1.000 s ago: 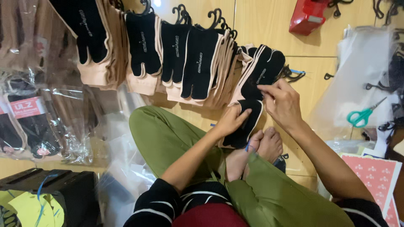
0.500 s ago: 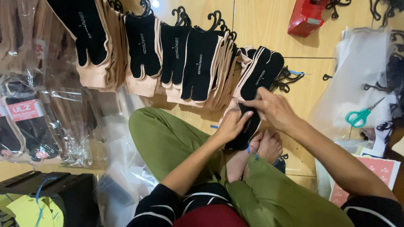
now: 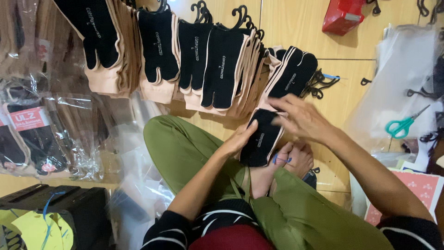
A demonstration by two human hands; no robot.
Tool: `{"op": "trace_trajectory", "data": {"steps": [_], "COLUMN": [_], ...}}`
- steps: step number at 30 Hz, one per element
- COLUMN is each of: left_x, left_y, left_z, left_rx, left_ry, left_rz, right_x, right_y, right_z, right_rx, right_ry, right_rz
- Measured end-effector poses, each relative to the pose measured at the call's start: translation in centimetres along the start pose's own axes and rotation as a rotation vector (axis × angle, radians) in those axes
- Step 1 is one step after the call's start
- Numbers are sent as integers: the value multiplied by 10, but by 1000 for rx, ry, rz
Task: The person organizes pairs of socks by hand, attaching plastic hangers to them and grouping them into larger bundles which are then tied together.
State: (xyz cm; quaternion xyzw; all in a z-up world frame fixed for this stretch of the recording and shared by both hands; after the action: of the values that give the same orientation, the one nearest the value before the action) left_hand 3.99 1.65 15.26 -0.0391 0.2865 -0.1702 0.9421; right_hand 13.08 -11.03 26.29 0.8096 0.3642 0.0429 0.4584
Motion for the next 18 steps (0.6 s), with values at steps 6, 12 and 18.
{"op": "trace_trajectory", "data": {"steps": [6, 12, 18], "left_x": [-48, -49, -14], "left_y": [25, 72, 144], "left_z": [52, 84, 149], "left_rx": [307, 398, 640], "left_ry": [-268, -512, -154], "left_rz": [346, 452, 495], "right_x": [-3, 16, 68], "right_y": [-17, 108, 44], "right_z": [-2, -23, 161], "right_rx": [580, 1046, 261], "right_ry": [-136, 27, -215], "right_rz": [20, 355, 525]}}
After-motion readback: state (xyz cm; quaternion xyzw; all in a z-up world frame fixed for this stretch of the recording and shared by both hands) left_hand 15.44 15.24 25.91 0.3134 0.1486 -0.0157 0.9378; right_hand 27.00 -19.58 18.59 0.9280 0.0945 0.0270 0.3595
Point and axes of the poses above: each hand's wrist, its own x-axis towards the middle knuckle, its own y-axis out of the back of the hand, z = x × y, the point moved 10 cm from there along x, towards the middle knuckle, and after that the axes turned 3 degrees about -y, right-handed, at the moved point
